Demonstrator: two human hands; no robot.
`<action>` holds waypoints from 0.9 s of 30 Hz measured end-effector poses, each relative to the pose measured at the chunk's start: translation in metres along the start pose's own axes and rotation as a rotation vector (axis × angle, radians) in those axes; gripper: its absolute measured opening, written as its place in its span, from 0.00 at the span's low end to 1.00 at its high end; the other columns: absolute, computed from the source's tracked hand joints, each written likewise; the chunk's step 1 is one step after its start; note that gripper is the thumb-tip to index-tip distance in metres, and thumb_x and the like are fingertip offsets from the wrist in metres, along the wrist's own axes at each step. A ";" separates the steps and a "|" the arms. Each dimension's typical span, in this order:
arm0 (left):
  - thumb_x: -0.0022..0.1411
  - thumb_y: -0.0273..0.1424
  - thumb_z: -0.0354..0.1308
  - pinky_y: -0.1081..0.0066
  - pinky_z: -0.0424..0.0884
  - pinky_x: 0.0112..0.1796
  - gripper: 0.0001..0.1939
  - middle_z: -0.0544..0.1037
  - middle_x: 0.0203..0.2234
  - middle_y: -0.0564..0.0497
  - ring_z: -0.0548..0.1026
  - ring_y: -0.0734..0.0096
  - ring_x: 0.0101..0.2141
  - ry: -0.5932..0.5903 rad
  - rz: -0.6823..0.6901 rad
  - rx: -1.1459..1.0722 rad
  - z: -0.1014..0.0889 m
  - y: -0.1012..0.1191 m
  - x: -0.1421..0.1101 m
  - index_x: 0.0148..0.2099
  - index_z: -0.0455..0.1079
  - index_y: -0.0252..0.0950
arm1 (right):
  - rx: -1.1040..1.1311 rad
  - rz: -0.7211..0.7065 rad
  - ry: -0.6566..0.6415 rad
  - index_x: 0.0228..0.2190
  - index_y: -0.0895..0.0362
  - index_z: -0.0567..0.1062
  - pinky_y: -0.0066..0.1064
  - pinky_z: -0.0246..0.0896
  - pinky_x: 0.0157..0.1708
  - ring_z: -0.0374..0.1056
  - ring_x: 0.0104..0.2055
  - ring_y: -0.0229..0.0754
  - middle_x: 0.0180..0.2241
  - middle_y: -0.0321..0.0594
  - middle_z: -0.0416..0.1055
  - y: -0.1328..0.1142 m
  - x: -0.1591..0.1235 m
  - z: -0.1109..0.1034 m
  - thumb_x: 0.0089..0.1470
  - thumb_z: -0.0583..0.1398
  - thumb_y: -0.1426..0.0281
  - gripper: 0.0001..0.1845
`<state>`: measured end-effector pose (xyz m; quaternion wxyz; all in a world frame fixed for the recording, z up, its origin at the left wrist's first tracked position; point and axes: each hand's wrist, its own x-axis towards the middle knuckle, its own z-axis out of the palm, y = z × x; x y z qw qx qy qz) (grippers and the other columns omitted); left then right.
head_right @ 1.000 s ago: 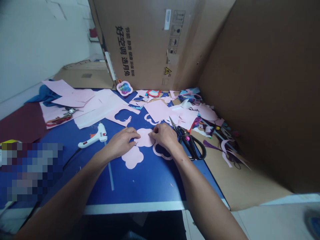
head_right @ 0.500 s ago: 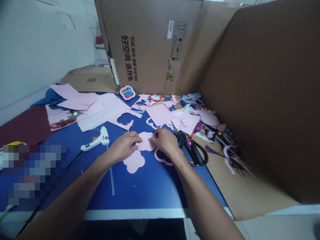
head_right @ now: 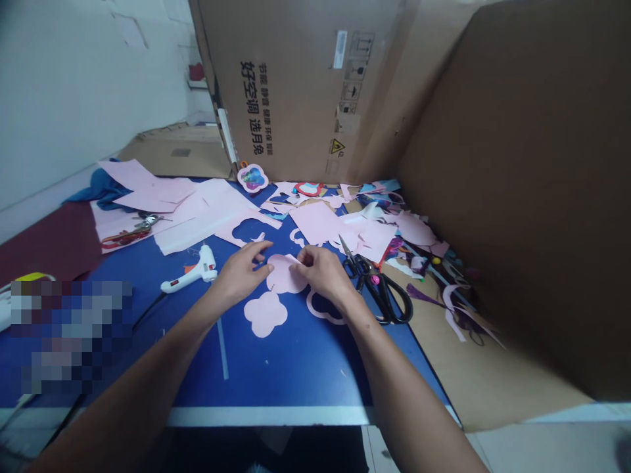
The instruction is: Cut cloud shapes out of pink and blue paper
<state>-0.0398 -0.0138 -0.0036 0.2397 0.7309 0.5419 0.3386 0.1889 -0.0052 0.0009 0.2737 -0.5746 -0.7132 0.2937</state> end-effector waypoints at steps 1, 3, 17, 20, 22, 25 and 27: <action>0.63 0.29 0.64 0.60 0.76 0.49 0.28 0.80 0.57 0.42 0.80 0.60 0.48 0.020 -0.035 -0.047 0.000 -0.001 0.001 0.65 0.73 0.39 | 0.048 -0.025 -0.014 0.34 0.54 0.77 0.30 0.59 0.31 0.68 0.30 0.39 0.29 0.33 0.76 -0.001 0.000 0.001 0.58 0.66 0.61 0.10; 0.62 0.30 0.65 0.64 0.75 0.43 0.22 0.83 0.49 0.45 0.80 0.62 0.43 0.023 -0.089 -0.140 0.000 -0.001 0.004 0.59 0.77 0.38 | 0.193 -0.060 -0.051 0.35 0.54 0.75 0.29 0.60 0.30 0.66 0.29 0.38 0.29 0.33 0.74 -0.003 0.000 0.002 0.56 0.67 0.58 0.13; 0.63 0.33 0.59 0.71 0.71 0.28 0.06 0.76 0.20 0.55 0.76 0.69 0.23 0.003 -0.222 -0.483 0.000 0.003 0.007 0.34 0.73 0.38 | 0.440 -0.048 0.221 0.45 0.57 0.83 0.33 0.62 0.31 0.67 0.30 0.40 0.34 0.39 0.78 -0.002 0.003 0.000 0.53 0.67 0.60 0.20; 0.63 0.32 0.60 0.73 0.71 0.26 0.04 0.77 0.21 0.55 0.76 0.71 0.22 0.111 -0.297 -0.529 -0.008 -0.004 0.012 0.37 0.75 0.37 | 0.365 -0.063 0.209 0.44 0.56 0.84 0.33 0.61 0.33 0.68 0.30 0.40 0.34 0.38 0.78 -0.004 -0.001 -0.001 0.54 0.67 0.64 0.16; 0.62 0.30 0.61 0.75 0.70 0.24 0.04 0.77 0.21 0.55 0.76 0.71 0.22 0.187 -0.322 -0.532 -0.014 -0.009 0.015 0.38 0.76 0.37 | 0.292 -0.104 0.104 0.43 0.56 0.84 0.33 0.62 0.34 0.69 0.31 0.41 0.32 0.37 0.78 -0.009 -0.007 0.000 0.56 0.66 0.66 0.13; 0.61 0.28 0.62 0.76 0.68 0.23 0.08 0.77 0.21 0.55 0.76 0.72 0.22 0.292 -0.330 -0.512 -0.023 -0.016 0.019 0.43 0.78 0.36 | 0.127 -0.176 -0.119 0.44 0.54 0.84 0.32 0.62 0.35 0.71 0.33 0.40 0.33 0.35 0.80 -0.021 -0.018 0.004 0.60 0.65 0.68 0.11; 0.60 0.27 0.62 0.76 0.68 0.23 0.10 0.78 0.22 0.55 0.77 0.72 0.22 0.360 -0.344 -0.508 -0.028 -0.020 0.022 0.45 0.78 0.36 | 0.015 -0.194 -0.209 0.46 0.53 0.84 0.32 0.62 0.37 0.72 0.35 0.40 0.36 0.36 0.81 -0.030 -0.025 0.006 0.62 0.65 0.70 0.11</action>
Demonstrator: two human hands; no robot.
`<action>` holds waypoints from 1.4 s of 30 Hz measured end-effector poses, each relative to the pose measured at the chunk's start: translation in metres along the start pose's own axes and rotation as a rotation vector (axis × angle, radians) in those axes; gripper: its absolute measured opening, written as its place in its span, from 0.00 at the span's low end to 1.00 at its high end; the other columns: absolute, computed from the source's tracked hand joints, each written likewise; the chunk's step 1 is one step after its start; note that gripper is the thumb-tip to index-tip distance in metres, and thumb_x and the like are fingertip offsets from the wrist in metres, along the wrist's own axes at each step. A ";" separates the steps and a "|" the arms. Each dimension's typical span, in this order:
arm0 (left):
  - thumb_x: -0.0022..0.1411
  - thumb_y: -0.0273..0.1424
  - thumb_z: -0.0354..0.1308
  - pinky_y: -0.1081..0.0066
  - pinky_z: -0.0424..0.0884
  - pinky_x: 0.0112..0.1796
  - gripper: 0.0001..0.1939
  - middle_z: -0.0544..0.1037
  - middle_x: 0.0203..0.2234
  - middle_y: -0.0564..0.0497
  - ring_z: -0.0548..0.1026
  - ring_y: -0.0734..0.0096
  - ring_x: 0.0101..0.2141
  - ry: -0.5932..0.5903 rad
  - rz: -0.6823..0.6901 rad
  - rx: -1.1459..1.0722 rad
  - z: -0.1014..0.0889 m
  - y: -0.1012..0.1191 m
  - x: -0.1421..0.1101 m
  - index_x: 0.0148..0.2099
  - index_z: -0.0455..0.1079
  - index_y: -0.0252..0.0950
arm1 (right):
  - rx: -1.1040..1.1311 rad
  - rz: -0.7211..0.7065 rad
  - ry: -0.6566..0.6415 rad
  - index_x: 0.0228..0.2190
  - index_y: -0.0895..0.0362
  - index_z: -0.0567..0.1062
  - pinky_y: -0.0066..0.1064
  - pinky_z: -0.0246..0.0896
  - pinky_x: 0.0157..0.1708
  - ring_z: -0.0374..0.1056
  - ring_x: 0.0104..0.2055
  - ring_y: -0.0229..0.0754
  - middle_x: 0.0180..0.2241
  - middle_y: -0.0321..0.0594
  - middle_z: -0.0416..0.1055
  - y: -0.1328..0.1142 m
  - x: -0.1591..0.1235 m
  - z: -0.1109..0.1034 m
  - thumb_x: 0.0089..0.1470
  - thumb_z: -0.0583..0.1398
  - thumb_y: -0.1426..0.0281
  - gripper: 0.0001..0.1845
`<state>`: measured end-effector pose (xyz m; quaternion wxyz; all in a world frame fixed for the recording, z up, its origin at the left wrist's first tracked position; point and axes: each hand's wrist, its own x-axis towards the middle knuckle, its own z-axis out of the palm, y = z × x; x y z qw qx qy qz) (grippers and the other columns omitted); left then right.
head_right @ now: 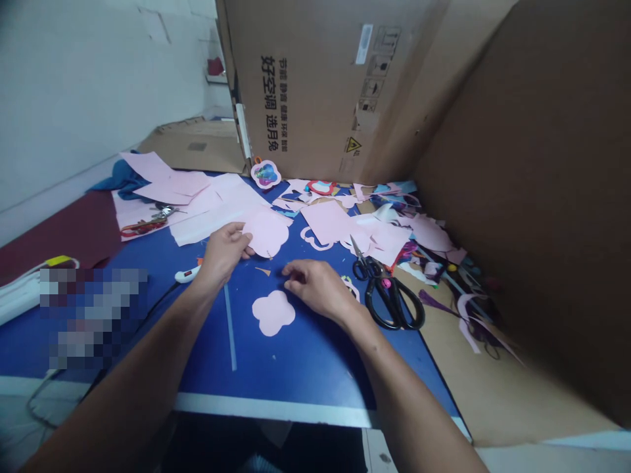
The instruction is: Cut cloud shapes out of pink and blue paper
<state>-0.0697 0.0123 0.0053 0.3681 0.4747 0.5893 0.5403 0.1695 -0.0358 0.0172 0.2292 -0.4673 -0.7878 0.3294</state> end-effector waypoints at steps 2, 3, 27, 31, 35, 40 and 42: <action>0.58 0.26 0.63 0.76 0.68 0.23 0.12 0.79 0.23 0.54 0.77 0.72 0.22 0.070 -0.011 -0.014 -0.005 0.001 0.004 0.46 0.78 0.36 | -0.096 0.000 -0.063 0.48 0.52 0.84 0.32 0.62 0.37 0.73 0.37 0.41 0.39 0.37 0.82 -0.008 -0.004 0.003 0.63 0.67 0.67 0.12; 0.57 0.26 0.63 0.76 0.68 0.23 0.13 0.79 0.23 0.54 0.76 0.72 0.22 0.100 -0.017 -0.018 -0.007 0.002 0.006 0.46 0.78 0.35 | -0.140 -0.001 -0.085 0.49 0.52 0.83 0.32 0.61 0.37 0.74 0.38 0.42 0.41 0.38 0.82 -0.011 -0.005 0.004 0.63 0.68 0.65 0.13; 0.54 0.28 0.61 0.76 0.67 0.24 0.18 0.76 0.20 0.55 0.75 0.72 0.22 0.129 -0.031 -0.033 -0.017 0.011 0.007 0.48 0.75 0.34 | -0.329 0.110 -0.214 0.43 0.52 0.80 0.32 0.48 0.31 0.72 0.37 0.44 0.43 0.39 0.78 -0.032 -0.011 0.011 0.54 0.74 0.62 0.16; 0.52 0.30 0.63 0.77 0.67 0.23 0.19 0.77 0.21 0.54 0.75 0.72 0.21 0.159 -0.038 -0.028 -0.021 0.011 0.010 0.48 0.75 0.34 | -0.323 0.120 -0.210 0.45 0.52 0.81 0.32 0.48 0.32 0.73 0.39 0.45 0.44 0.40 0.79 -0.033 -0.010 0.009 0.55 0.74 0.61 0.18; 0.51 0.29 0.64 0.78 0.69 0.24 0.20 0.77 0.20 0.55 0.75 0.72 0.21 0.185 -0.021 -0.063 -0.025 0.007 0.016 0.48 0.74 0.34 | -0.323 0.111 -0.201 0.48 0.51 0.80 0.32 0.48 0.32 0.73 0.39 0.45 0.44 0.40 0.79 -0.031 -0.010 0.010 0.55 0.74 0.61 0.20; 0.50 0.28 0.64 0.78 0.70 0.23 0.23 0.76 0.20 0.56 0.76 0.71 0.22 0.261 0.005 -0.136 -0.032 0.005 0.023 0.51 0.73 0.35 | -0.324 0.105 -0.202 0.46 0.51 0.80 0.32 0.47 0.31 0.73 0.39 0.45 0.43 0.39 0.79 -0.030 -0.010 0.011 0.55 0.74 0.61 0.19; 0.50 0.27 0.64 0.77 0.71 0.24 0.24 0.76 0.21 0.57 0.76 0.71 0.22 0.298 0.015 -0.167 -0.034 0.006 0.023 0.51 0.72 0.35 | -0.331 0.116 -0.202 0.45 0.51 0.81 0.32 0.47 0.31 0.72 0.39 0.45 0.42 0.39 0.79 -0.030 -0.010 0.010 0.55 0.73 0.61 0.17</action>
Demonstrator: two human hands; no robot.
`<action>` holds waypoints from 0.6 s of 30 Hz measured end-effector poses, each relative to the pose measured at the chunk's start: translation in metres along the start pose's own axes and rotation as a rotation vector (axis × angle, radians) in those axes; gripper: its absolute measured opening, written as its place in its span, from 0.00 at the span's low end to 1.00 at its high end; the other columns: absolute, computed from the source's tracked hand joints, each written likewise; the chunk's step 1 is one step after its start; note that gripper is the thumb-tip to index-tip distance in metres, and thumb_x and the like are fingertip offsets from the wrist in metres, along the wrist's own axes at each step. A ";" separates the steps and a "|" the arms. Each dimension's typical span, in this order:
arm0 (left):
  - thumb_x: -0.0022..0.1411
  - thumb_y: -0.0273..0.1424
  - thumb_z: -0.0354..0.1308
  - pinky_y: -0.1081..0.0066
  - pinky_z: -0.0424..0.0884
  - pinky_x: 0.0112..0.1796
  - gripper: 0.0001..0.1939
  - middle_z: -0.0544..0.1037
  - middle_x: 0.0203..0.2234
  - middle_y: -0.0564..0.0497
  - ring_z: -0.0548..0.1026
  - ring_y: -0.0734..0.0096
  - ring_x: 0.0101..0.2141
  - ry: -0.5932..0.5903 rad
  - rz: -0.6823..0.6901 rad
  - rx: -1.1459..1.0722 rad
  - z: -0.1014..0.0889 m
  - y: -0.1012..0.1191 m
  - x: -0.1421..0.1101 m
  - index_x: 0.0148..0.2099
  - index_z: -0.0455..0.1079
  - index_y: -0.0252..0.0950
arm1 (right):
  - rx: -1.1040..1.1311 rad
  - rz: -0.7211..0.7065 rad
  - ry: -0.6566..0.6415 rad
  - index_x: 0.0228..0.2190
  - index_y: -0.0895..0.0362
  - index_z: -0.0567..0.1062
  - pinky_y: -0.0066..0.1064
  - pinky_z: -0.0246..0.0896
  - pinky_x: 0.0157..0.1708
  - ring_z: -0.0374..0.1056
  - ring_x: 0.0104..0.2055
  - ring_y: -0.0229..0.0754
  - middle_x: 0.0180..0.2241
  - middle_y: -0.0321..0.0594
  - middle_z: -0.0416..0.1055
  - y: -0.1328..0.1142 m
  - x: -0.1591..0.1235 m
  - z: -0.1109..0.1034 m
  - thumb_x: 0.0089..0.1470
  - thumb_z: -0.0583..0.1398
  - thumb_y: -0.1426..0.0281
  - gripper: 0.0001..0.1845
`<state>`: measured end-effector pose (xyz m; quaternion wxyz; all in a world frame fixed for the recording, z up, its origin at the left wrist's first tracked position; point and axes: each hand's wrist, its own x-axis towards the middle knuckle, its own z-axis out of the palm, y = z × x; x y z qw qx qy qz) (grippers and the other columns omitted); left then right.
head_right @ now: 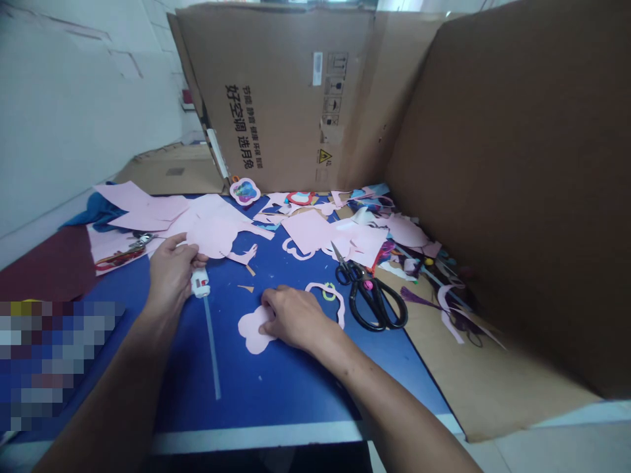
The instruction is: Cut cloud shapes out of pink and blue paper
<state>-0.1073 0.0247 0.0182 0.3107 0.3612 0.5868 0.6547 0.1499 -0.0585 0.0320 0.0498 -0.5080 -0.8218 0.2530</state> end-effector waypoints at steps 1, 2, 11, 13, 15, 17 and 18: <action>0.50 0.27 0.64 0.77 0.71 0.24 0.24 0.76 0.21 0.58 0.77 0.71 0.22 0.015 0.001 -0.010 0.000 0.001 0.000 0.51 0.72 0.36 | -0.001 0.001 -0.002 0.45 0.51 0.81 0.32 0.47 0.31 0.72 0.38 0.44 0.42 0.39 0.79 0.000 0.000 -0.001 0.55 0.73 0.61 0.17; 0.50 0.26 0.64 0.77 0.71 0.24 0.23 0.75 0.21 0.58 0.77 0.71 0.22 0.023 -0.001 -0.017 0.000 0.002 0.000 0.51 0.72 0.36 | 0.002 -0.005 -0.005 0.45 0.51 0.81 0.32 0.48 0.31 0.72 0.38 0.44 0.42 0.39 0.79 0.000 -0.001 -0.001 0.56 0.73 0.61 0.16; 0.48 0.25 0.64 0.78 0.70 0.23 0.21 0.75 0.20 0.58 0.75 0.72 0.21 -0.034 -0.009 -0.035 0.010 0.004 -0.006 0.47 0.73 0.36 | 0.041 -0.109 0.040 0.46 0.50 0.83 0.32 0.53 0.32 0.74 0.39 0.45 0.41 0.38 0.82 0.008 -0.001 -0.004 0.58 0.72 0.63 0.15; 0.49 0.25 0.65 0.78 0.70 0.23 0.20 0.75 0.19 0.57 0.75 0.72 0.21 -0.050 -0.015 -0.037 0.012 0.004 -0.009 0.47 0.74 0.37 | 0.099 -0.080 0.117 0.48 0.48 0.83 0.32 0.58 0.35 0.75 0.38 0.44 0.40 0.37 0.82 0.024 -0.006 -0.020 0.60 0.70 0.64 0.14; 0.50 0.24 0.65 0.78 0.69 0.22 0.19 0.76 0.20 0.56 0.75 0.72 0.22 -0.069 -0.014 -0.030 0.014 0.005 -0.013 0.46 0.74 0.37 | 0.143 0.042 0.357 0.50 0.48 0.83 0.33 0.62 0.39 0.76 0.40 0.44 0.42 0.38 0.83 0.048 -0.013 -0.042 0.62 0.67 0.67 0.14; 0.51 0.25 0.64 0.77 0.68 0.22 0.18 0.77 0.20 0.55 0.75 0.72 0.21 -0.109 0.006 -0.012 0.017 0.006 -0.017 0.46 0.75 0.37 | 0.109 0.171 0.527 0.50 0.51 0.83 0.34 0.62 0.39 0.76 0.41 0.46 0.42 0.40 0.83 0.074 -0.019 -0.063 0.61 0.67 0.68 0.15; 0.51 0.25 0.64 0.77 0.68 0.22 0.17 0.77 0.21 0.55 0.74 0.72 0.22 -0.131 0.013 -0.002 0.019 0.007 -0.019 0.46 0.76 0.37 | 0.086 0.230 0.535 0.49 0.52 0.84 0.34 0.62 0.38 0.76 0.40 0.47 0.41 0.41 0.83 0.085 -0.021 -0.070 0.60 0.67 0.68 0.14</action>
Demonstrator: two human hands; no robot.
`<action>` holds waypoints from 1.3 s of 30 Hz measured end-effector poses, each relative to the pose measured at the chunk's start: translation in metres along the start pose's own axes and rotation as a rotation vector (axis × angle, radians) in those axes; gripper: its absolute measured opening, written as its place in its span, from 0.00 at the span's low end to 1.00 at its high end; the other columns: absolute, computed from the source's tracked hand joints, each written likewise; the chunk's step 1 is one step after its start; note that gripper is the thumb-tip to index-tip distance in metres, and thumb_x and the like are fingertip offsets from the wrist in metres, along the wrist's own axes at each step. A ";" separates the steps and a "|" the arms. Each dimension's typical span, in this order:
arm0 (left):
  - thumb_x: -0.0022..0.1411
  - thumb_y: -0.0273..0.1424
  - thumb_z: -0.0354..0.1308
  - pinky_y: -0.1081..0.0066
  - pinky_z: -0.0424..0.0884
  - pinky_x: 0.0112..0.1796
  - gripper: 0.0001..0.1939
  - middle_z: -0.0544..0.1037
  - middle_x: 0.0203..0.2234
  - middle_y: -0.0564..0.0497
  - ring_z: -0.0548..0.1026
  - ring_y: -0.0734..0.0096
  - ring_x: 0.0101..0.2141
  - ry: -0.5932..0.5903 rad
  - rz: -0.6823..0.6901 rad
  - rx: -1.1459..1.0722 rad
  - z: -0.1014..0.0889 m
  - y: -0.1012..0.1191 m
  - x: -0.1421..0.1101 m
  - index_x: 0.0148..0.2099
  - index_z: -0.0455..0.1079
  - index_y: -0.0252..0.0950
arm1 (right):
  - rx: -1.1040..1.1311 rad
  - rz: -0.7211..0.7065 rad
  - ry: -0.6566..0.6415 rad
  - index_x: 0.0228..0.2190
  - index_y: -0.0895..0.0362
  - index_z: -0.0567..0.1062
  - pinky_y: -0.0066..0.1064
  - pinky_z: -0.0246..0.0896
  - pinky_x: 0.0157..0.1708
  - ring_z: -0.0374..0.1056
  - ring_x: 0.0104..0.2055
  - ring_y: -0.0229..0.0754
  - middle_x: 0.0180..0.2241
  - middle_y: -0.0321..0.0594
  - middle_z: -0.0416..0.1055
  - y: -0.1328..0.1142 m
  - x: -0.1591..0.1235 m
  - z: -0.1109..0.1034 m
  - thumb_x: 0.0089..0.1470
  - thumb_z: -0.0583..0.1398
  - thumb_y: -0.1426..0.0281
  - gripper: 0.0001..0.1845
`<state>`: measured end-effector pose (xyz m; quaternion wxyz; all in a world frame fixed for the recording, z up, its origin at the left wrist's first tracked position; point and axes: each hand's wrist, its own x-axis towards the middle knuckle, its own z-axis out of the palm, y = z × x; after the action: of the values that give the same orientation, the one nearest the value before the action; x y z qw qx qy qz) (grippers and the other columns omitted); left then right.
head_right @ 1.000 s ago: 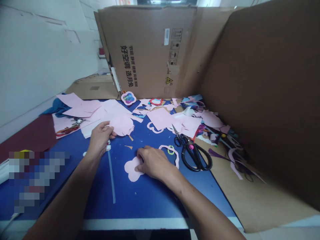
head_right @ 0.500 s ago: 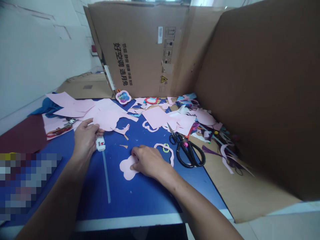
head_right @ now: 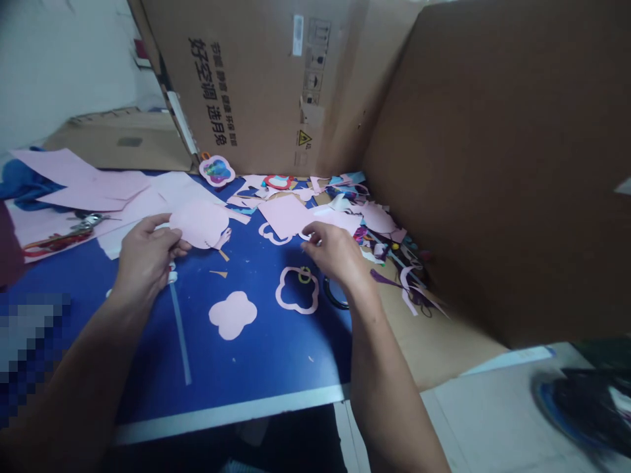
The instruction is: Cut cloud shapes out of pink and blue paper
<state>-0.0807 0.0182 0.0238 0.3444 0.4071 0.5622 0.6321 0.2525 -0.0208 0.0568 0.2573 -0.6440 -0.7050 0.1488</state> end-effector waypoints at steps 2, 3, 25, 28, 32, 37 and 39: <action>0.51 0.25 0.64 0.77 0.68 0.22 0.18 0.76 0.20 0.55 0.74 0.71 0.21 -0.033 -0.012 0.023 0.004 0.000 -0.003 0.47 0.76 0.36 | -0.061 0.063 -0.071 0.48 0.53 0.85 0.34 0.61 0.37 0.75 0.39 0.46 0.40 0.42 0.83 0.015 0.007 -0.007 0.60 0.67 0.68 0.14; 0.50 0.25 0.64 0.77 0.67 0.22 0.19 0.76 0.19 0.56 0.74 0.71 0.21 -0.051 -0.024 0.036 0.006 -0.001 -0.005 0.47 0.76 0.36 | -0.075 0.073 -0.125 0.47 0.54 0.85 0.34 0.61 0.36 0.75 0.39 0.46 0.40 0.42 0.83 0.020 0.008 -0.007 0.59 0.67 0.68 0.14; 0.52 0.24 0.64 0.78 0.65 0.21 0.17 0.75 0.20 0.56 0.74 0.72 0.21 -0.113 -0.010 0.001 0.006 0.001 -0.010 0.47 0.76 0.35 | -0.133 0.035 -0.424 0.37 0.53 0.83 0.29 0.61 0.30 0.75 0.33 0.40 0.34 0.37 0.83 0.002 0.007 0.022 0.56 0.68 0.71 0.05; 0.51 0.24 0.64 0.78 0.66 0.21 0.19 0.74 0.21 0.58 0.74 0.73 0.20 0.017 0.019 -0.066 -0.003 0.004 0.001 0.47 0.75 0.36 | -0.095 0.014 -0.431 0.35 0.53 0.83 0.28 0.61 0.30 0.74 0.32 0.39 0.33 0.36 0.82 0.000 0.005 0.019 0.55 0.68 0.72 0.04; 0.51 0.23 0.62 0.77 0.67 0.20 0.20 0.74 0.21 0.58 0.74 0.73 0.20 0.151 -0.024 -0.172 -0.014 0.008 0.014 0.48 0.74 0.37 | -0.072 0.011 -0.404 0.34 0.53 0.83 0.29 0.61 0.28 0.74 0.31 0.40 0.32 0.36 0.82 0.001 0.004 0.017 0.54 0.68 0.73 0.05; 0.52 0.21 0.62 0.77 0.66 0.20 0.18 0.76 0.23 0.56 0.73 0.75 0.21 0.172 -0.053 -0.258 -0.020 0.010 0.015 0.46 0.75 0.38 | -0.060 0.005 -0.314 0.36 0.53 0.84 0.30 0.63 0.31 0.76 0.33 0.41 0.34 0.37 0.84 0.009 0.006 0.021 0.57 0.68 0.70 0.04; 0.52 0.21 0.62 0.77 0.66 0.20 0.17 0.76 0.23 0.56 0.73 0.75 0.21 0.182 -0.052 -0.280 -0.021 0.011 0.014 0.46 0.75 0.38 | -0.080 0.018 -0.228 0.41 0.54 0.85 0.31 0.65 0.34 0.77 0.37 0.44 0.38 0.41 0.84 0.013 0.010 0.025 0.60 0.66 0.68 0.08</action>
<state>-0.1052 0.0205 0.0360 0.3617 0.2813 0.5079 0.7294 0.2494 -0.0067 0.0306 0.1483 -0.6390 -0.7292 0.1951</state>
